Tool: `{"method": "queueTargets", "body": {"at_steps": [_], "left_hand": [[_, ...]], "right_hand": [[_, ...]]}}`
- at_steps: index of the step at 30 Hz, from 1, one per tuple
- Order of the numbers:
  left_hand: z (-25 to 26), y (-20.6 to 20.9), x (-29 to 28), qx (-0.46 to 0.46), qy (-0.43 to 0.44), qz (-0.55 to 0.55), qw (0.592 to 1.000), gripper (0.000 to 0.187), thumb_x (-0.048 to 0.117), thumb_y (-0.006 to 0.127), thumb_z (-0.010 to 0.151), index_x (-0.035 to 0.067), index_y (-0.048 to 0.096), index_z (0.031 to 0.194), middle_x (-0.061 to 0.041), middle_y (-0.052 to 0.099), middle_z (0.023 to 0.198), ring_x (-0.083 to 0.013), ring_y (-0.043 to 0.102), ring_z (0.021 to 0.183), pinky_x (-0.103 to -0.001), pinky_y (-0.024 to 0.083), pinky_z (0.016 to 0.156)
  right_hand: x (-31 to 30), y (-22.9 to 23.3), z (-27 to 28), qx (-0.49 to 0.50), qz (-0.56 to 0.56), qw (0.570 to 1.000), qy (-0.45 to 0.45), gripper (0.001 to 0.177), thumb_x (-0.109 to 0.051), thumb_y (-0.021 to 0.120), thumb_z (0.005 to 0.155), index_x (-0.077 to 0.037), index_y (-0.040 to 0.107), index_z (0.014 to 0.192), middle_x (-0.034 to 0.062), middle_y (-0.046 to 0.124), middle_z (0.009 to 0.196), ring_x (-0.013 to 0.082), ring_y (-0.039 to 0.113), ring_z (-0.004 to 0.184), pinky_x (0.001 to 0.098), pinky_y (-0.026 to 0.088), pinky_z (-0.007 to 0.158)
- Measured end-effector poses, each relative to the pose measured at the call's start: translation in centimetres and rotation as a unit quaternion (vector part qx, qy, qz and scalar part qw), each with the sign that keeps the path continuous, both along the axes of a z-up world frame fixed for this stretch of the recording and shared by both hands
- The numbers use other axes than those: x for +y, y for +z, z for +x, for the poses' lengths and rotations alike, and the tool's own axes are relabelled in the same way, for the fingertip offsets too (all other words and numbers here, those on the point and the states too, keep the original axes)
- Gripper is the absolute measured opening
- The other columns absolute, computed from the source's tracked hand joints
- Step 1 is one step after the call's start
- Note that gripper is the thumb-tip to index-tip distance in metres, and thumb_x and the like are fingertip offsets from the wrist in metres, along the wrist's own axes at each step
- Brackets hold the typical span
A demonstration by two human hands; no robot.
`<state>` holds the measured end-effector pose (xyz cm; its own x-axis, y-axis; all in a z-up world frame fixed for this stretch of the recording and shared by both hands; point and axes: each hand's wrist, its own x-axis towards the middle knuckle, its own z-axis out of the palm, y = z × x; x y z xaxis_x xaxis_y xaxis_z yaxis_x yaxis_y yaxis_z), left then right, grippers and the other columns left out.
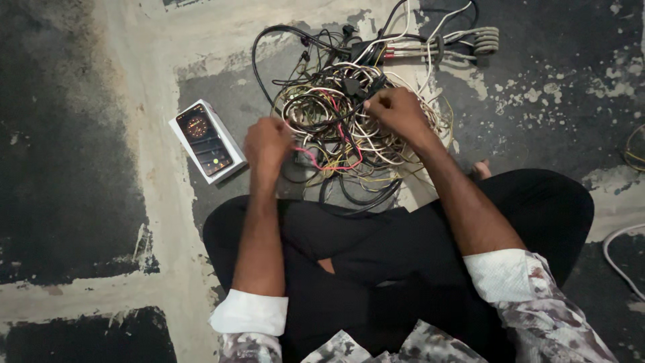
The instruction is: The person sits on the floor and untangles a large pile of mixed electrical wires and cables. They separate individual wires by hand, pulling them from the tangle and laying them aside on the floor.
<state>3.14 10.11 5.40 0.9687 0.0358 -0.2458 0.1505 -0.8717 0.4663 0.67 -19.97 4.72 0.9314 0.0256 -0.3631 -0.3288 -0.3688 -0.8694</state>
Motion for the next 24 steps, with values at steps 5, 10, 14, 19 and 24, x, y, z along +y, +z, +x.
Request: {"method": "queueTargets", "body": {"at_steps": [5,10,14,19,24], "left_hand": [[-1.2,0.4,-0.2,-0.086,0.016,0.120,0.989,0.026,0.026,0.081,0.076,0.007,0.077,0.093,-0.018,0.073,0.089,-0.0405,0.072,0.084,-0.049,0.056,0.072],[-1.1,1.8,-3.9,-0.155,-0.037,-0.065,0.985,0.026,0.022,0.080,0.081,0.007,0.074,0.101,-0.015,0.074,0.096,-0.0364,0.073,0.085,-0.046,0.056,0.074],[-1.5,1.0,-6.5,-0.070,-0.160,-0.205,0.963,0.019,0.022,0.079,0.083,0.010,0.075,0.098,-0.012,0.076,0.092,-0.0310,0.075,0.081,-0.042,0.057,0.074],[-3.2,0.2,-8.5,-0.004,-0.199,-0.125,0.972,0.017,0.019,0.079,0.079,0.009,0.075,0.093,-0.013,0.076,0.087,-0.0328,0.073,0.082,-0.044,0.057,0.075],[-2.6,-1.3,-10.0,0.017,-0.177,0.044,0.983,0.008,0.016,0.072,0.083,0.012,0.077,0.088,-0.018,0.073,0.091,-0.0390,0.071,0.086,-0.049,0.056,0.076]], "right_hand": [[0.8,-1.1,-0.1,-0.067,-0.157,0.984,0.039,0.026,-0.036,0.074,0.088,-0.010,0.078,0.085,0.0056,0.071,0.069,0.0149,0.066,0.056,0.0332,0.051,0.058],[2.0,0.8,-1.0,0.117,-0.206,0.967,0.091,0.030,-0.039,0.075,0.085,-0.011,0.078,0.074,0.0087,0.074,0.068,0.0228,0.071,0.060,0.0385,0.054,0.064],[2.9,1.2,-1.4,0.103,-0.304,0.925,0.201,0.035,-0.049,0.085,0.074,-0.015,0.078,0.078,0.0087,0.074,0.074,0.0267,0.072,0.070,0.0430,0.054,0.070],[3.4,-0.2,-1.0,0.091,-0.344,0.903,0.241,0.041,-0.047,0.091,0.067,-0.012,0.075,0.083,0.0106,0.073,0.081,0.0301,0.071,0.078,0.0467,0.056,0.071],[3.9,-0.4,-2.1,0.020,-0.320,0.924,0.208,0.036,-0.042,0.089,0.067,-0.011,0.076,0.081,0.0136,0.073,0.080,0.0350,0.071,0.078,0.0492,0.056,0.071]]}}
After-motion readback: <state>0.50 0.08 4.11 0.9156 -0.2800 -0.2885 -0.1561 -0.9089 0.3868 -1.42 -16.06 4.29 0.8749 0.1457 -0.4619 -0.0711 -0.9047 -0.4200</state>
